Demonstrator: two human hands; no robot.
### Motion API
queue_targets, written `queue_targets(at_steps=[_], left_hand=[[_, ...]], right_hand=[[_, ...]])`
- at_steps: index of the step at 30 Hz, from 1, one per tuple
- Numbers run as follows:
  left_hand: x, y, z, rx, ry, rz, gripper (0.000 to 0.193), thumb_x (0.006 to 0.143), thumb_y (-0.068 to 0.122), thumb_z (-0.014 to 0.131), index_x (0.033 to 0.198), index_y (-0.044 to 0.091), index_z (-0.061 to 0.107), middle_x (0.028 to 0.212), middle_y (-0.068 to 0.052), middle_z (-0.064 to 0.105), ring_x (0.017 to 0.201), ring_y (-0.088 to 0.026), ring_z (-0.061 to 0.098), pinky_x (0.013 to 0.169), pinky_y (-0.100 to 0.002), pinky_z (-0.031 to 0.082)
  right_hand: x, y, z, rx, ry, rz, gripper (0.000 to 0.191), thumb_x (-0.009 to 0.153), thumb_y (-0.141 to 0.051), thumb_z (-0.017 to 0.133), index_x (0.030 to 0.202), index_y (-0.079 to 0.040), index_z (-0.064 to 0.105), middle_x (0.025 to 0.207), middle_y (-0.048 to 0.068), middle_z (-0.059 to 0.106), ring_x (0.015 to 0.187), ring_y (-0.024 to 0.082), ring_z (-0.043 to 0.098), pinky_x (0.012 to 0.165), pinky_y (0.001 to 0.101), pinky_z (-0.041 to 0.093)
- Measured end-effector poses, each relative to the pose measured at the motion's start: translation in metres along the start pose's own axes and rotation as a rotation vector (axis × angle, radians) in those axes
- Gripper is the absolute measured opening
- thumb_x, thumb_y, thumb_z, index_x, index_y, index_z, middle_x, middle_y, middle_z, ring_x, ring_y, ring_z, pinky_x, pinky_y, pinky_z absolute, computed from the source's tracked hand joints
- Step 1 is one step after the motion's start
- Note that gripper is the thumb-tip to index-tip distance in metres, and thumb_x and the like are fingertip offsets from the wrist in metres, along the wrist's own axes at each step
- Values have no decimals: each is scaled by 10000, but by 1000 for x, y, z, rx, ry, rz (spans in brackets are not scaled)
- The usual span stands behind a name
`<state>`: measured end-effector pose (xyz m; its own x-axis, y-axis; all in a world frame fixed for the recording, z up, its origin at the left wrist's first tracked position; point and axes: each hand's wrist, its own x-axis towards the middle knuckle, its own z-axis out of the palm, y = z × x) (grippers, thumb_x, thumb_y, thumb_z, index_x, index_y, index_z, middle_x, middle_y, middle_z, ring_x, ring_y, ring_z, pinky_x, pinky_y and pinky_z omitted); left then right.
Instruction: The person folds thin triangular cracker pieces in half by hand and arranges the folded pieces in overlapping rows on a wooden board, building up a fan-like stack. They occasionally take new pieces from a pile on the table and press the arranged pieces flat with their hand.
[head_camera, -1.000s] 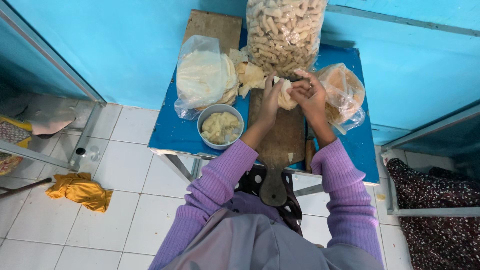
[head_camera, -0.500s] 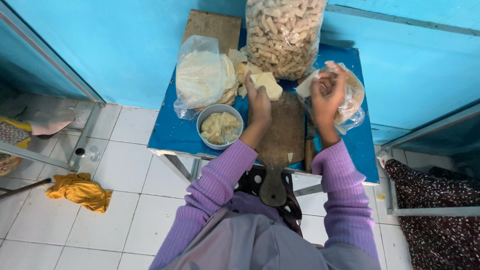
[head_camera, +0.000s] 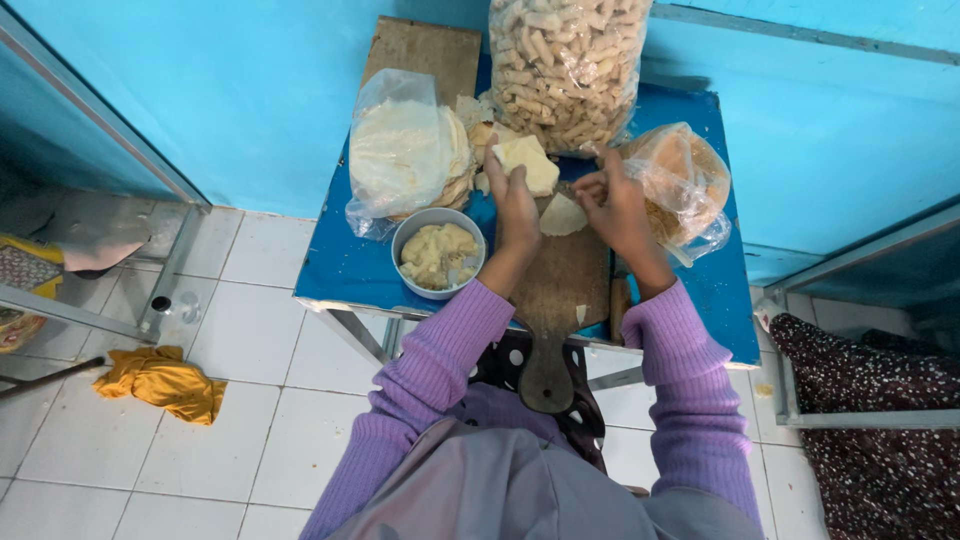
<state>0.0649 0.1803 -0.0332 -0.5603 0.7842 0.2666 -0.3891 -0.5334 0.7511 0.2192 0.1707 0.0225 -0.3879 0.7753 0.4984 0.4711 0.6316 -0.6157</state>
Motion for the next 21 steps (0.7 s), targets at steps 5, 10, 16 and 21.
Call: queue_targets(at_steps=[5, 10, 16, 21], left_hand=[[-2, 0, -2, -124, -1, -130, 606, 983, 46, 426, 1579, 40, 318, 1593, -201, 369, 1410, -308, 424, 1173, -397, 334], [-2, 10, -1, -133, 10, 32, 611, 997, 42, 419, 1594, 33, 291, 1616, -207, 344, 1462, -313, 391, 1215, -400, 316], [-5, 22, 2, -104, 2, 31, 613, 999, 39, 415, 1597, 22, 281, 1633, -205, 321, 1497, -316, 353, 1235, -404, 289], [-7, 29, 5, -132, 1, 0, 610, 1003, 39, 418, 1599, 45, 285, 1639, -202, 314, 1485, -312, 363, 1220, -405, 309]], right_hand=[[-1, -13, -2, -72, -104, -34, 742, 803, 45, 776, 1435, -42, 397, 992, 134, 764, 861, 255, 755, 744, 347, 590], [1, -25, 4, 1, -204, -80, 620, 858, 61, 695, 1404, -33, 415, 1114, 139, 756, 983, 345, 726, 822, 408, 560], [3, -23, 15, -141, -130, -224, 555, 845, 80, 681, 1344, -17, 461, 1090, 185, 673, 1087, 404, 661, 899, 455, 522], [7, -13, 20, -219, -93, -263, 505, 851, 80, 688, 1308, 0, 488, 1019, 200, 630, 1028, 410, 645, 860, 466, 518]])
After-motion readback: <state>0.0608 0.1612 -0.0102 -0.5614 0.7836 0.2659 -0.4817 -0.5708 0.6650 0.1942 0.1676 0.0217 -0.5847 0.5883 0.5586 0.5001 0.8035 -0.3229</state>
